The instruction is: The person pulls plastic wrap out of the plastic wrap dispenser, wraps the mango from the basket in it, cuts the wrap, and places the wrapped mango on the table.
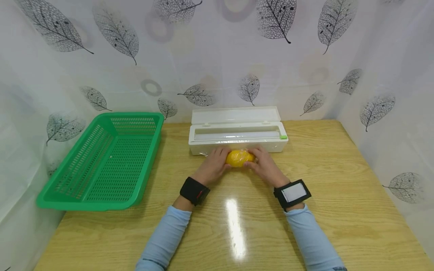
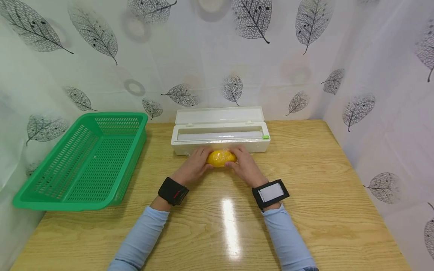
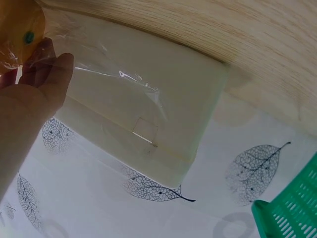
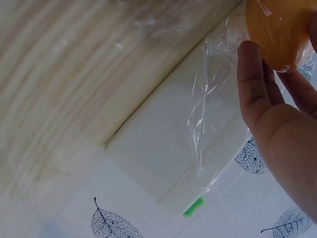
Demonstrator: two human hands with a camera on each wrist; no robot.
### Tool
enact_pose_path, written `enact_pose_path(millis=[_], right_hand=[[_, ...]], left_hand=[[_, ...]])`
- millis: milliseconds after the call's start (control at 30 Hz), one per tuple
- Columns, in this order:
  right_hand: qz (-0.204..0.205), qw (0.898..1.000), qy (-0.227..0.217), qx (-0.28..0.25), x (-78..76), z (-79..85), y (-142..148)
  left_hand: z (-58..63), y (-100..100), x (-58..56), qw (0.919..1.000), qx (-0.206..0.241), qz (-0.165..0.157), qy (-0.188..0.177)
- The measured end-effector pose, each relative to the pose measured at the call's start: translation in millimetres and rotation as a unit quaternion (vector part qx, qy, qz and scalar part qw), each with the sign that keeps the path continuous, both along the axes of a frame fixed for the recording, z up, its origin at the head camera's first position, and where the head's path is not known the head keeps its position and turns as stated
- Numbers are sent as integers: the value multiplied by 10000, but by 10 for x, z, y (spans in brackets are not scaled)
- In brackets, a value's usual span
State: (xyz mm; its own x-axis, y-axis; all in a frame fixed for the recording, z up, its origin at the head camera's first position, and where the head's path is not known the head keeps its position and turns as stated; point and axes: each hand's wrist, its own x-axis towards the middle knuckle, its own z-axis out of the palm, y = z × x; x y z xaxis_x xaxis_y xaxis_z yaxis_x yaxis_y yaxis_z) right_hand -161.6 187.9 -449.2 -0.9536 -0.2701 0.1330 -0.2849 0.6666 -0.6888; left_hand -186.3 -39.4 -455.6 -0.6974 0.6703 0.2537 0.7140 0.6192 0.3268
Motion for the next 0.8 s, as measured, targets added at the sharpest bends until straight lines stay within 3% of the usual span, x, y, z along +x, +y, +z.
enact_pose_path(millis=[367,800], right_hand=[[-141,9991,53,-407,-14,0,11],[-98,9995,143,-278,-16,-17,5]], left_hand=[[6,0,-9,10000,18,9,59],[-12,-6,-14,9998,130,-14,-175]])
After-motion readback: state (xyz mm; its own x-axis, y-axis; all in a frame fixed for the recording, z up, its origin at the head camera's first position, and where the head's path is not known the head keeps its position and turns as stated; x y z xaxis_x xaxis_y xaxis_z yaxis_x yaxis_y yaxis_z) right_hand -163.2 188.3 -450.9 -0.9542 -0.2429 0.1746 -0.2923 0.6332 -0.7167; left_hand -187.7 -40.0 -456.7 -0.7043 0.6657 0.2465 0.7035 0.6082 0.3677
